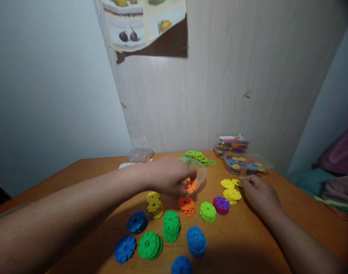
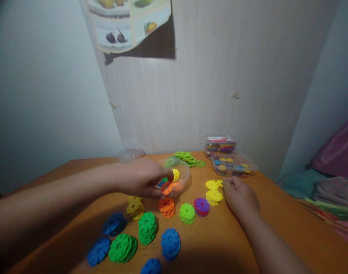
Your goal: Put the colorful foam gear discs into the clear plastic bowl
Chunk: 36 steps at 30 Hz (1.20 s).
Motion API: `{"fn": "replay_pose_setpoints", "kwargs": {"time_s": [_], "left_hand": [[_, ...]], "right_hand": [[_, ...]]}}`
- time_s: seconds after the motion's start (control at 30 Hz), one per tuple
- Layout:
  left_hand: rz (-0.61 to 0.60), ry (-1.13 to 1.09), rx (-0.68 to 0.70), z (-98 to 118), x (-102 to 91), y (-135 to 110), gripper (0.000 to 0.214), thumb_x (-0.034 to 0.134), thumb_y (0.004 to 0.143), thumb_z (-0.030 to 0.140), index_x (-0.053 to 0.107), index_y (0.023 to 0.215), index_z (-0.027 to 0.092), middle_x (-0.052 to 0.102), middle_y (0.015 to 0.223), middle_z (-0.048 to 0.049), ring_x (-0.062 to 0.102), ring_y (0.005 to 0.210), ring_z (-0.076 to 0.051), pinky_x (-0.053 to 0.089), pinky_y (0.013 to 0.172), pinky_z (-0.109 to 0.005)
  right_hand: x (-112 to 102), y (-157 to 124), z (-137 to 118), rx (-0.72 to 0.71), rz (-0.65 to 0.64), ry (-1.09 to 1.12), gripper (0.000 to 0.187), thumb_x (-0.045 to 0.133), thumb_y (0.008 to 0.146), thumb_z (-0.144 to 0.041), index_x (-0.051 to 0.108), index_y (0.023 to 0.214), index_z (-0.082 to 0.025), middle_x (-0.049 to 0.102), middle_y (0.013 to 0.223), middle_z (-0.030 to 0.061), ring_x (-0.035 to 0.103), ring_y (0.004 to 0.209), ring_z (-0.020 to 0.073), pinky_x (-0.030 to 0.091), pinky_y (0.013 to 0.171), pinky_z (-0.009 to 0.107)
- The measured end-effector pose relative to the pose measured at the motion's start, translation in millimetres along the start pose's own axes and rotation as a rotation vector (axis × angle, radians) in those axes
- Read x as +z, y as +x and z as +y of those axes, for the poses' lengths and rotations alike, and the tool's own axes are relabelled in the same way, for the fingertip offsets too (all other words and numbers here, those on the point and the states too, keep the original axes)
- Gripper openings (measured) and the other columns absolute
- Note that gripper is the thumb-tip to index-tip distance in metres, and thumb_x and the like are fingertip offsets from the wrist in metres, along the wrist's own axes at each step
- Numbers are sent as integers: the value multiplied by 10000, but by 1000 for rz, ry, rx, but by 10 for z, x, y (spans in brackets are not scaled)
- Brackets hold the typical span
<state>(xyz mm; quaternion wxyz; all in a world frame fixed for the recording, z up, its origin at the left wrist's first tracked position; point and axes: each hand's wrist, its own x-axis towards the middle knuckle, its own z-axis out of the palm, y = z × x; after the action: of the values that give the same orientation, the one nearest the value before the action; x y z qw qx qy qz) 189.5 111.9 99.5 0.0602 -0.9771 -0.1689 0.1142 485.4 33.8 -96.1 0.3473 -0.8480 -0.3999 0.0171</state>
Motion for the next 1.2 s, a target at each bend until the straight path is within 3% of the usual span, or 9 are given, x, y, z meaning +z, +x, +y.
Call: {"fn": "replay_pose_setpoints", "kwargs": {"time_s": [0.13,0.27,0.47,0.67,0.8,1.03,1.2], "left_hand": [[54,-8,-101,-296,-79,151,472,661,847,416,606,1275,223,730,868,-31,621,725,-165,394,638,-261],[16,11,-131,-478,106,424,498,700,805,426,624,1251,217,732,895,-42,631,746,-171,394,626,-252],[-71,2,-101,-448,460,738,500,727,756,448,667,1203,231,738,1024,-75,671,872,-218,455,692,-276],[-105,-6,-95,-429,535,846,552,730,756,443,647,1258,229,735,1096,-99,680,930,-254,490,729,-313],[-64,-21,-94,-423,415,722,547,716,774,463,643,1258,218,743,1023,-95,678,877,-231,479,711,-299],[12,-64,-13,-168,75,171,346,588,897,408,661,1184,230,738,869,-32,620,697,-152,392,599,-250],[-30,-4,72,56,122,-25,338,673,857,410,682,1163,267,731,812,-16,644,719,-177,418,621,-270]], "right_hand": [[5,6,9,11,-6,24,393,432,896,-518,688,836,-226,725,788,68,640,735,227,369,590,283],[14,13,20,5,-8,24,386,428,897,-515,681,838,-230,724,783,65,645,723,224,376,597,285],[27,13,31,3,4,42,376,434,895,-516,661,799,-233,712,740,51,645,695,218,379,592,287],[20,-2,18,6,15,46,376,440,886,-518,675,805,-236,710,727,50,636,682,217,372,581,285],[10,-1,11,-8,34,43,361,462,868,-504,693,806,-233,722,735,58,631,680,217,372,584,287],[-7,9,8,24,-1,28,378,450,876,-527,693,830,-242,708,755,44,632,717,220,365,586,290],[7,29,37,32,1,20,397,451,876,-537,711,857,-238,708,752,48,626,714,226,362,580,289]]}}
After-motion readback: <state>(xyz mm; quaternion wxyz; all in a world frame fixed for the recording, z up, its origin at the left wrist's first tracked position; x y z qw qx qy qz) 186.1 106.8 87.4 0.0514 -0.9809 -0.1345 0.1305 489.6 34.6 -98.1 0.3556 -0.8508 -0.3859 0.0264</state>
